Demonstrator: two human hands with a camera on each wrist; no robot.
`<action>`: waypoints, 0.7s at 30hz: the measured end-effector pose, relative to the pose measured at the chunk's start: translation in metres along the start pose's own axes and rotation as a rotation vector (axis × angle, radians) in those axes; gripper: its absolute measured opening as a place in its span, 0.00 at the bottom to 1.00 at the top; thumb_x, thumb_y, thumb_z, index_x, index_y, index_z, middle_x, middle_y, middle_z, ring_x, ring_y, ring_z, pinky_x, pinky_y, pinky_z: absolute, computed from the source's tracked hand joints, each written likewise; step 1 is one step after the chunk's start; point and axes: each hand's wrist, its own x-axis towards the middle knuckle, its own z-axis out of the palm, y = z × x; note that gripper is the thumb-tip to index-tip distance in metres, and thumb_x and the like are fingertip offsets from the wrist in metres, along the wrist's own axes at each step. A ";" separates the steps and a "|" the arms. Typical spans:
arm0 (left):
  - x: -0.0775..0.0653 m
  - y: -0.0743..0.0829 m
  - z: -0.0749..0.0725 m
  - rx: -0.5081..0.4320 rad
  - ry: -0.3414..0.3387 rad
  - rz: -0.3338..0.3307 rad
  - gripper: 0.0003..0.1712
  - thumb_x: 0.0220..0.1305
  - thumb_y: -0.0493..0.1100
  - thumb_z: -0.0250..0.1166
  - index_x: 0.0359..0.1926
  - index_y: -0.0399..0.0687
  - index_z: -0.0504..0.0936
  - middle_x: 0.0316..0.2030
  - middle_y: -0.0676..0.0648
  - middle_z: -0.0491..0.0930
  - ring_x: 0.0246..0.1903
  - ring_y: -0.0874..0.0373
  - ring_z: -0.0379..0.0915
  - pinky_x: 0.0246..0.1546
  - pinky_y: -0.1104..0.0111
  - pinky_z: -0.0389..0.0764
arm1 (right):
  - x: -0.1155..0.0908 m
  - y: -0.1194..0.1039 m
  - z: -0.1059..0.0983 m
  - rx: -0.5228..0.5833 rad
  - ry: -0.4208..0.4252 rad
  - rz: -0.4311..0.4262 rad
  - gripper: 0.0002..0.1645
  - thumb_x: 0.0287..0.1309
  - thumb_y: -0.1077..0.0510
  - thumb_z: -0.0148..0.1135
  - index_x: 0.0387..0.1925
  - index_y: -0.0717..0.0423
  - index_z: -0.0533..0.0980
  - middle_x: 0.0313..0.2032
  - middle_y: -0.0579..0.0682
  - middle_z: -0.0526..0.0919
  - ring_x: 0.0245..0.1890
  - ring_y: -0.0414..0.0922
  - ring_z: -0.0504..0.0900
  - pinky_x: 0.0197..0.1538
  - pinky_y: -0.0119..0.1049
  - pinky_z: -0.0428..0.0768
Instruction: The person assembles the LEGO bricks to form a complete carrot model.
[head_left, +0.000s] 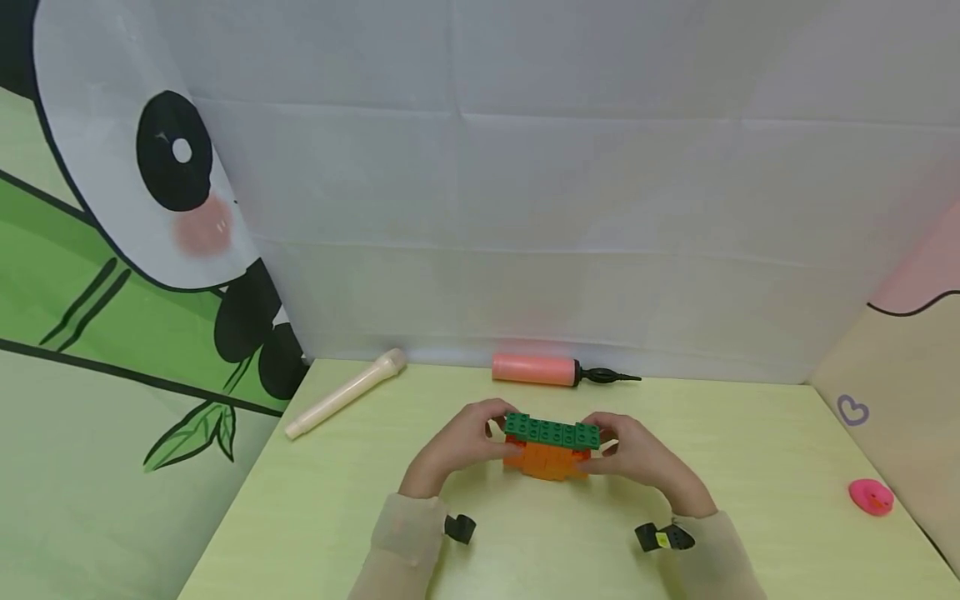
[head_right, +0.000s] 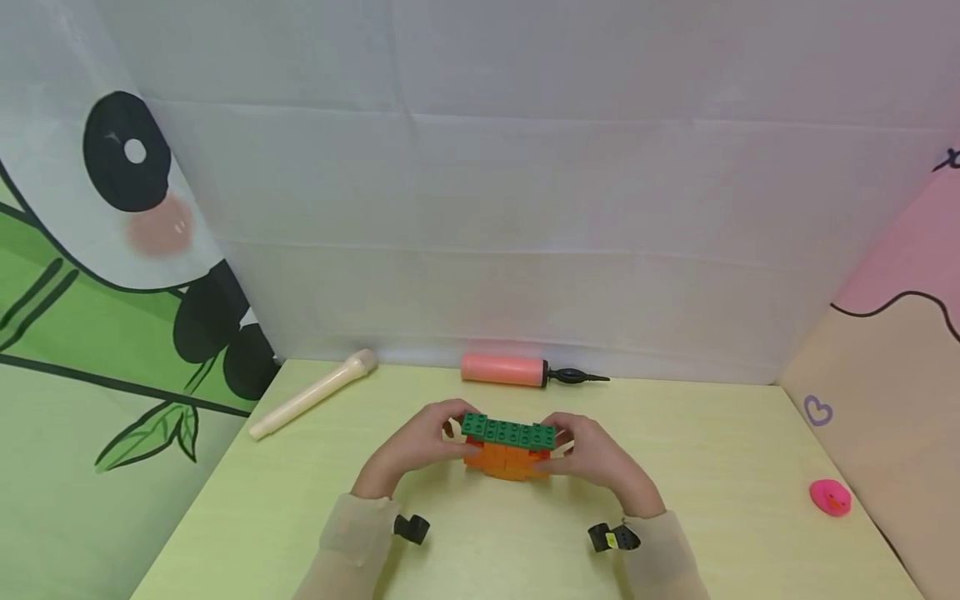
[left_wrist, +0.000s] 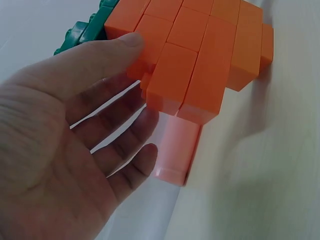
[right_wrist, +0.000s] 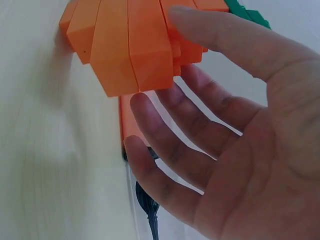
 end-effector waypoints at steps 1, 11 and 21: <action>0.000 -0.001 0.000 0.012 -0.005 -0.001 0.17 0.61 0.44 0.78 0.49 0.55 0.85 0.40 0.58 0.81 0.46 0.45 0.77 0.38 0.66 0.77 | 0.000 0.001 -0.001 -0.006 -0.005 -0.001 0.22 0.56 0.56 0.80 0.49 0.56 0.80 0.43 0.46 0.85 0.44 0.53 0.82 0.48 0.47 0.85; -0.005 -0.012 -0.005 0.074 -0.047 -0.052 0.15 0.61 0.43 0.78 0.47 0.51 0.84 0.42 0.55 0.82 0.43 0.55 0.79 0.46 0.63 0.81 | -0.002 -0.001 -0.003 0.027 -0.057 0.011 0.23 0.55 0.62 0.80 0.50 0.60 0.80 0.45 0.50 0.85 0.44 0.55 0.84 0.46 0.40 0.86; -0.004 -0.013 -0.007 0.030 -0.072 -0.056 0.16 0.60 0.38 0.78 0.46 0.48 0.82 0.39 0.50 0.84 0.38 0.61 0.80 0.44 0.68 0.82 | -0.004 -0.005 -0.004 0.010 -0.034 0.044 0.24 0.54 0.62 0.81 0.50 0.60 0.79 0.43 0.49 0.85 0.43 0.53 0.84 0.46 0.37 0.85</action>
